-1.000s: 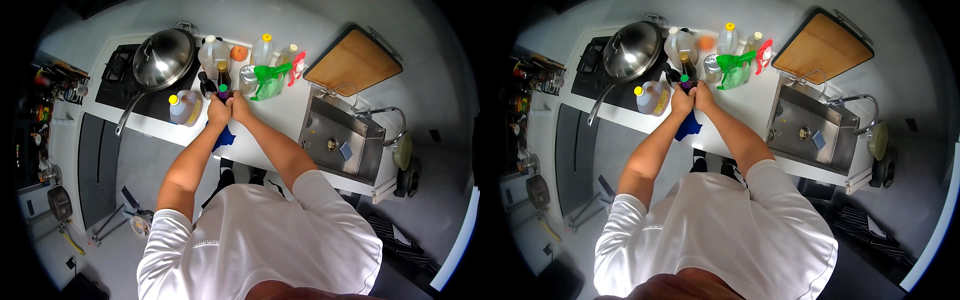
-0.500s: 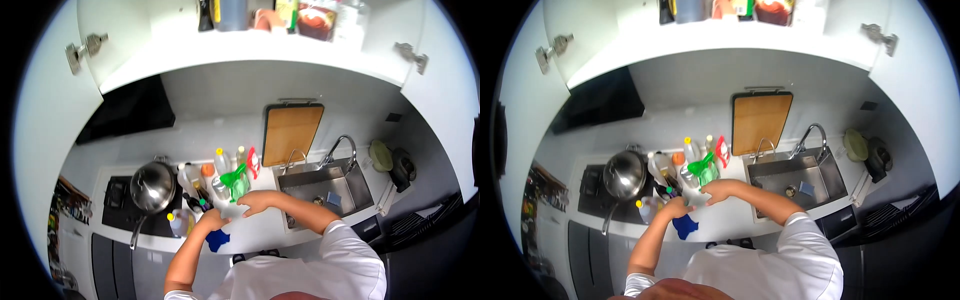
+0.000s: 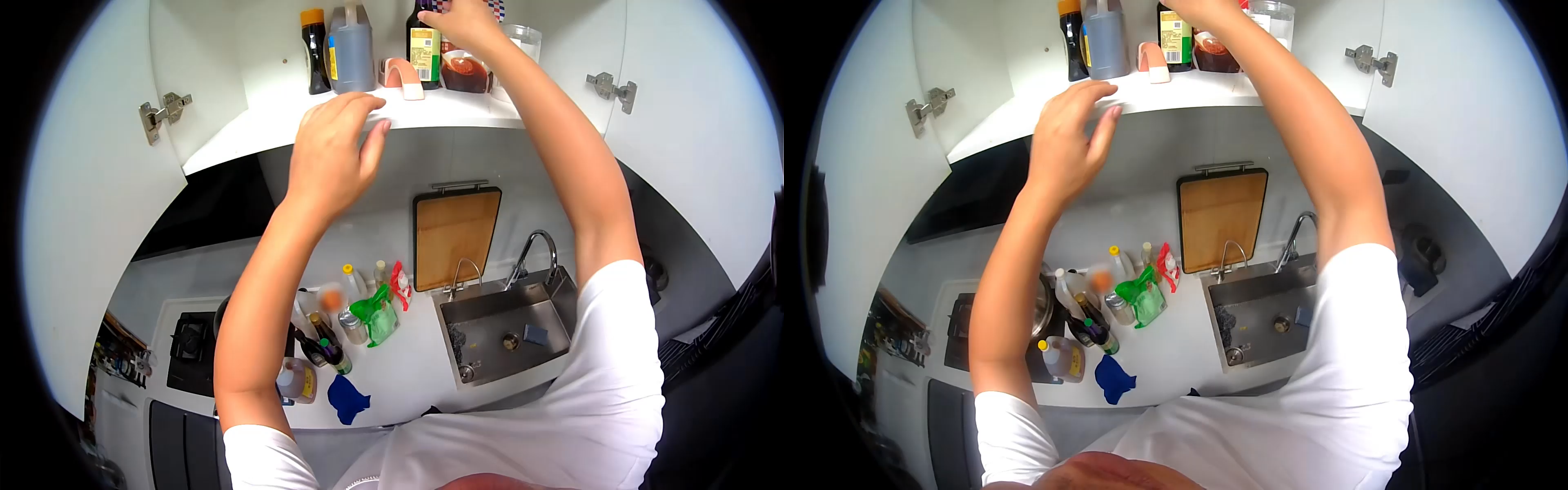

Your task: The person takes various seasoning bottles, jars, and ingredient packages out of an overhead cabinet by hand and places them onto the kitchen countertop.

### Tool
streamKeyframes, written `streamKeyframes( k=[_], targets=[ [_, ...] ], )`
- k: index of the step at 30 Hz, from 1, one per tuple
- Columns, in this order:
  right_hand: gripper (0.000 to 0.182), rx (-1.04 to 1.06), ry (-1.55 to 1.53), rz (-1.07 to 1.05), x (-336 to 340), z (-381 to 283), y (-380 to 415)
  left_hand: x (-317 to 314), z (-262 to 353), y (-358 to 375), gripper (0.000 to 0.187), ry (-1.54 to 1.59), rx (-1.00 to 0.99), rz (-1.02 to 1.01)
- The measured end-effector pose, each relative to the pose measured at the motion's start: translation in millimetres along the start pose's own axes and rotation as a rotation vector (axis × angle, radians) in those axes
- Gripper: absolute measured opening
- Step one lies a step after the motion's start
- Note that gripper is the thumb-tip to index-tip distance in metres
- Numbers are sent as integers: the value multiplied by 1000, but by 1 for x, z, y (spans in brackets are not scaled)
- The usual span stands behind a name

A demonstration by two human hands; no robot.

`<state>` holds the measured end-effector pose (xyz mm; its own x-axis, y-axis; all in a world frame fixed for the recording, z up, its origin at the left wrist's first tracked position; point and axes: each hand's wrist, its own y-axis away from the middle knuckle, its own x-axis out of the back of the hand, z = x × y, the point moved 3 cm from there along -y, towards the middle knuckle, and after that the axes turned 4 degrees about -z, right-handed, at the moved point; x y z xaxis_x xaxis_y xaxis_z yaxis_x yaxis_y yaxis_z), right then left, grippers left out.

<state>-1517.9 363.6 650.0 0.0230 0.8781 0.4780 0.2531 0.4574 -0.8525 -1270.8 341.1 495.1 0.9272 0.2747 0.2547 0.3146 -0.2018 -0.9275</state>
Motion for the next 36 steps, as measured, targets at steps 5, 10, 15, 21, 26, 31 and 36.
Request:
streamKeyframes(
  k=[5,10,15,21,26,31,36],
  targets=[
    [50,-140,-87,-126,-65,27,-70,-18,-13,1,31,93,260,-163],
    [56,-75,21,-176,-98,37,-81,-13,-21,-1,38,170,394,-173],
    [51,-37,-75,-164,-74,21,-57,-10,-19,-5,40,195,447,-242],
    [46,-87,-64,-76,-3,2,-1,-14,-19,-4,42,219,507,-268],
    [47,161,-424,220,72,2,82,-13,-7,3,40,290,591,-260],
    [41,333,-957,-54,121,-5,194,-13,87,54,80,539,307,12],
    [56,94,-892,-212,44,3,307,-51,162,179,82,1343,878,-427]
  ],
)
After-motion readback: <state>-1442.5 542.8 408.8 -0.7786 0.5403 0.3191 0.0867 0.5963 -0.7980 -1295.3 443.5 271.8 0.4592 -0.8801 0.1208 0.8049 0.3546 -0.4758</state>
